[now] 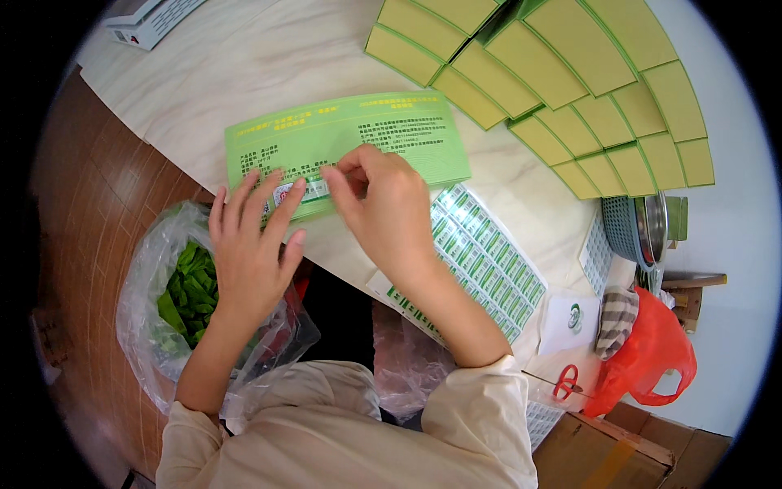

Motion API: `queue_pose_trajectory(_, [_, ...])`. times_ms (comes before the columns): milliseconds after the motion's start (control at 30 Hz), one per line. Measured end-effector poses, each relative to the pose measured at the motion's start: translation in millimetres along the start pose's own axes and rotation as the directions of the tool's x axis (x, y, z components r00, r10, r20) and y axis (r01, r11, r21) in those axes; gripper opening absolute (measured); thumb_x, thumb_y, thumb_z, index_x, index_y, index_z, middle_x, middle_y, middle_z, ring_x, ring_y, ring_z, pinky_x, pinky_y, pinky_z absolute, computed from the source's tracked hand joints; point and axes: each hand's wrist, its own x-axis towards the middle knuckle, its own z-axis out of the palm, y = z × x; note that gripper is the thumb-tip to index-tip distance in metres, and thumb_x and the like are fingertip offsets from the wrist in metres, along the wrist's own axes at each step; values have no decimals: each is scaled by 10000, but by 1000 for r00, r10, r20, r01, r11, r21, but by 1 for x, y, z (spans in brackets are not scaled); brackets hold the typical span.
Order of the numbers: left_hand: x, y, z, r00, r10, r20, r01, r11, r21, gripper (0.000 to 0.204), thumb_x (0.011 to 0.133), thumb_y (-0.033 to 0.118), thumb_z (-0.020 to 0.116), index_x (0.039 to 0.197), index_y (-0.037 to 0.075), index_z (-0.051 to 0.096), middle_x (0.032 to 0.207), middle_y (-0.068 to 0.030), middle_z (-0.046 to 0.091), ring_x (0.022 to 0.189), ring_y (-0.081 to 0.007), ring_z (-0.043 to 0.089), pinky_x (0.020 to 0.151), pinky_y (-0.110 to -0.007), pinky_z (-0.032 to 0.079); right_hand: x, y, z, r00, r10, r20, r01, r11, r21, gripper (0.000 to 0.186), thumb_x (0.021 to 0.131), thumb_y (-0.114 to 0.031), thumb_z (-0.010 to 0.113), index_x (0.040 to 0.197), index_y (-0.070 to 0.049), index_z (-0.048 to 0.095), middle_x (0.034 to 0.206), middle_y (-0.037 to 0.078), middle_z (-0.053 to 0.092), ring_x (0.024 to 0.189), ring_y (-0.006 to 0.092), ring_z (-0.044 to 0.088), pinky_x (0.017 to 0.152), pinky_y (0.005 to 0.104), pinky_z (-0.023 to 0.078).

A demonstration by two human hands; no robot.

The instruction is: The person fills a green box with small green packets from a plastic bag, covers them with a plastic sheet, and closes the box. They then peel a label from a sheet and apply it to the back of the box.

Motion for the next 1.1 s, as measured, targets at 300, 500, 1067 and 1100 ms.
queue_pose_trajectory(300, [30,40,33,974,188,127,-188,982,-16,752,834,395,598,1398,-28,336,1451,-139,360,1374,-260,285,1132,-408,209,26,17,-28,969,220,111,-230,969,94,339,984,-276,454,899,-9,645,580,79,545,516,184,540,547,307,444])
queue_pose_trajectory(500, [2,32,24,835,508,213,-290,734,-614,542,830,206,626,1333,88,463,1100,-100,606,964,-261,590,827,-387,480,16,32,-16,969,-239,-63,220,951,-219,311,944,-202,485,1182,-24,577,1131,156,588,1031,272,547,869,387,425])
queue_pose_trajectory(1067, [-68,-51,-17,784,-599,-164,34,305,-952,225,954,86,464,1164,18,506,997,-70,560,926,-124,516,832,-253,407,-53,-51,28,523,-621,584,546,770,330,414,837,-261,649,1146,6,582,1232,213,543,1196,372,478,1009,466,363])
queue_pose_trajectory(1100, [-59,-52,-16,791,-587,-171,42,331,-943,249,946,85,479,1184,17,501,1028,-75,559,947,-130,517,843,-262,408,-68,-54,25,489,-627,607,452,777,439,392,831,-252,657,1123,2,593,1207,199,557,1162,364,502,991,460,380])
